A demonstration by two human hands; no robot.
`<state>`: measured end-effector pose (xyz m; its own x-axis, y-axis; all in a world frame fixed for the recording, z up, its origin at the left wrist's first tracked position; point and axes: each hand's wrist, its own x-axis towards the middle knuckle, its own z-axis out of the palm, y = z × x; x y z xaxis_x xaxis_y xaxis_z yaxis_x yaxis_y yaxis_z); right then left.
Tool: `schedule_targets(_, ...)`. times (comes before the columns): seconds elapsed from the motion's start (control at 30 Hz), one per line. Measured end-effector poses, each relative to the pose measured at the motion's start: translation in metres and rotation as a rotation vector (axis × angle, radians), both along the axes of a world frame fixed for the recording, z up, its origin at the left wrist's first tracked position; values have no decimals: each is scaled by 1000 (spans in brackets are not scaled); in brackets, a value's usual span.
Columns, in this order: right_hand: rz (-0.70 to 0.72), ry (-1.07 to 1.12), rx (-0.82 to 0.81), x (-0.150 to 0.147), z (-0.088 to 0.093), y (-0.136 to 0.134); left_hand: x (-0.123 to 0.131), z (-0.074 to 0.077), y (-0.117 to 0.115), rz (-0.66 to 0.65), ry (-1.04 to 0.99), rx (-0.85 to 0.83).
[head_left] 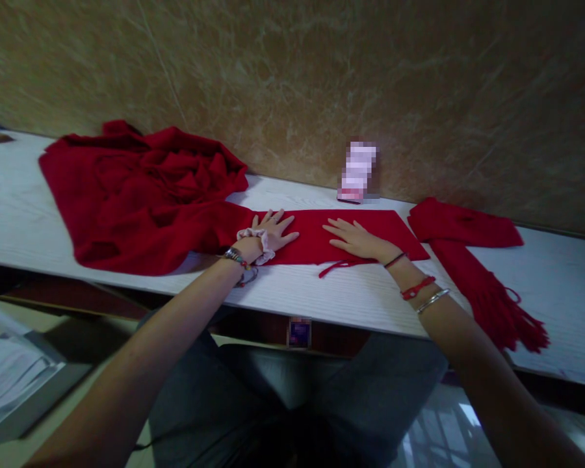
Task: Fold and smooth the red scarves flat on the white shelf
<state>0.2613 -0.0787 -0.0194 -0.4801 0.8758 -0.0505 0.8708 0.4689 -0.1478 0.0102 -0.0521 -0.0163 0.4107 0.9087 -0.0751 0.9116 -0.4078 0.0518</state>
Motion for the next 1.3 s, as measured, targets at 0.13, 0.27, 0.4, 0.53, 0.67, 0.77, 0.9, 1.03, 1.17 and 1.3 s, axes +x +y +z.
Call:
schedule_targets(0.13,-282,-51,-27,42,-5,8,-6,-4,0,-11,1,22)
schedule_targets(0.27,-511,-68,133,85,-10,13,-10,-5,-1,23,15,43)
schedule_targets(0.4,-407,4,246,68,-7,12,-5,0,-1,39,-15,88)
schedule_targets(0.53,-122,86,207,12,-1,3,2,1,2,-104,-49,117)
schedule_targets(0.67,-40,13,30,-12,1,-1,4,-3,4,-86,-12,0)
schedule_targets(0.77,-167,-24,-19,11,1,3,0,-4,4,-27,-4,-4)
schedule_targets(0.9,-442,-61,2,61,0,8,-6,-2,3,170,3,41)
schedule_targets(1.03,-528,-68,243,61,3,3,-6,-1,4,259,-9,132)
schedule_targets(1.17,-161,72,269,2,5,-6,2,-1,1,-1,-84,196)
schedule_targets(1.3,30,45,92,-36,-2,-10,7,-4,-1,-74,-33,56)
